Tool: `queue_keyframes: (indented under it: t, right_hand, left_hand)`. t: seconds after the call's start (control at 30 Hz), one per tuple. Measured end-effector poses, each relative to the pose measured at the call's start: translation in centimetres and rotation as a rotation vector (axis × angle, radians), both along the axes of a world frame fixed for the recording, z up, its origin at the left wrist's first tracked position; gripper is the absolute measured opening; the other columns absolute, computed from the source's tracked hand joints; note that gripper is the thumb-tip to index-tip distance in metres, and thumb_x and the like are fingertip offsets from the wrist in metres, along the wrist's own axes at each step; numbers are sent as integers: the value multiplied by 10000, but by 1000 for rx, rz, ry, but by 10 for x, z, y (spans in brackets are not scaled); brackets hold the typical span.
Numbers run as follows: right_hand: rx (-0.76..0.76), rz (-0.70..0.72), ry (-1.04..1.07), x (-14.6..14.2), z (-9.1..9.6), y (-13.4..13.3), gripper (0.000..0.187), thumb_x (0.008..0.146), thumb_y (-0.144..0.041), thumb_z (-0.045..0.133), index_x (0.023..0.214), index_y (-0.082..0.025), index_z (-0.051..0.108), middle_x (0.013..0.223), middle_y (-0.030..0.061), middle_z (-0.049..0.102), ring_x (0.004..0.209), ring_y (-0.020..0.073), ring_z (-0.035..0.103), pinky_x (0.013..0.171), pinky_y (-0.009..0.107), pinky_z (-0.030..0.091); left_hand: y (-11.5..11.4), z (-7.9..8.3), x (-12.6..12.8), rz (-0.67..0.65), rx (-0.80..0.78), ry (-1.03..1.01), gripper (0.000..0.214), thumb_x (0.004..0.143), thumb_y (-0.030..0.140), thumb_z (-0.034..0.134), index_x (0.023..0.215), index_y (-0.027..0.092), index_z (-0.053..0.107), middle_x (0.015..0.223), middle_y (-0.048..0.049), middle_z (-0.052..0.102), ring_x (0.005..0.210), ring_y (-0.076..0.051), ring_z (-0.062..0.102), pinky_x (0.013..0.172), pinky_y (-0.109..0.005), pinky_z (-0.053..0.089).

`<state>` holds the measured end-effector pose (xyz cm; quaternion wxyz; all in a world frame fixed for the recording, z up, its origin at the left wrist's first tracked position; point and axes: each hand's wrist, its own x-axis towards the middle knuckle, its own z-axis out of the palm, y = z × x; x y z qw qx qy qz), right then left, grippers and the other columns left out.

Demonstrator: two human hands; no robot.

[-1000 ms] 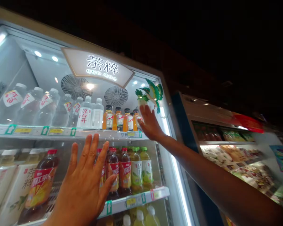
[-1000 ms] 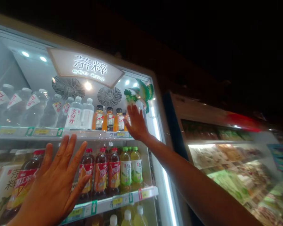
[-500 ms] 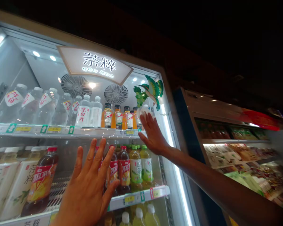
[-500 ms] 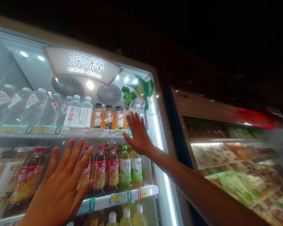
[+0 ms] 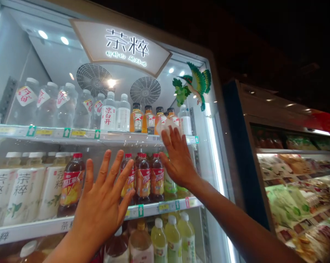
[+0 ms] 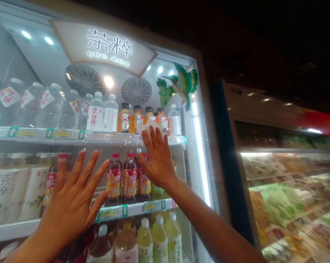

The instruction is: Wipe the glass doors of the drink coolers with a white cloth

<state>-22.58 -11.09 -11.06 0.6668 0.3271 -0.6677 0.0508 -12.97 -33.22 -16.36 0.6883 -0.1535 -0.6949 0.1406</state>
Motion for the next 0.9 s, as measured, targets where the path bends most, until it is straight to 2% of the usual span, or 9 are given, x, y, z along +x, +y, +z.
queue_keyframes:
  t: [0.07,0.17,0.23,0.37,0.43,0.5,0.7,0.83,0.9]
  right_hand:
    - [-93,19,-46,7,-29,-20,706,1059,-447,309,1637,-198,-12,1733,102,37,1599,296,-8,1265,646,161]
    - [-25,63,-111,27,-83,-52,700,1049,-422,331,1640,-185,39,1731,88,83,1600,295,32,1275,626,178]
    - [-66,77,-165,40,-117,-69,679,1048,-362,329,1641,-187,49,1730,81,91,1600,293,46,1273,629,186]
    - [-226,61,-247,50,-179,-86,686,1019,-253,332,1640,-152,57,1728,107,60,1597,319,44,1259,662,179]
    - [-227,40,-230,50,-205,-89,686,1002,-223,335,1636,-116,94,1725,120,44,1597,327,41,1271,645,131]
    - [-198,28,-223,51,-218,-90,686,989,-202,338,1632,-99,122,1722,120,62,1597,325,37,1281,623,82]
    - [-189,118,-267,52,-220,-76,710,984,-225,385,1640,-169,118,1714,115,134,1591,343,82,1258,664,141]
    - [-164,92,-292,52,-255,-63,704,982,-213,408,1636,-164,151,1716,131,94,1592,342,75,1257,657,150]
    - [-166,94,-301,52,-260,-63,701,988,-247,414,1636,-170,156,1714,141,106,1590,353,78,1245,678,161]
  left_hand:
    - [-7,-16,3,-8,43,-28,634,1012,459,407,1596,247,285,1707,-90,191,1598,-313,45,1276,-626,-10]
    - [-13,-47,5,-16,119,-79,623,1008,404,447,1595,273,285,1712,-69,163,1601,-290,33,1279,-610,-34]
    - [-15,-68,6,-6,157,-108,615,1009,387,453,1592,289,284,1711,-46,160,1602,-267,40,1283,-589,-49]
    - [-13,-103,6,15,235,-127,614,1016,373,436,1598,297,252,1714,-12,124,1603,-252,25,1282,-578,-83]
    - [-9,-119,5,23,276,-126,634,1015,356,438,1606,288,216,1717,-9,84,1602,-250,10,1284,-567,-83]
    - [-5,-135,4,32,306,-126,656,1009,338,456,1609,289,196,1718,-9,66,1602,-247,11,1289,-558,-70]
    - [-2,-183,2,93,303,-88,719,962,294,570,1600,287,240,1715,-39,94,1601,-260,40,1295,-563,-36]
    - [-1,-198,2,111,295,-72,740,939,250,604,1594,290,262,1713,-51,115,1599,-278,65,1294,-581,-14]
    - [0,-199,3,99,311,-75,719,946,251,587,1591,294,272,1714,-49,119,1598,-285,70,1291,-592,-12]
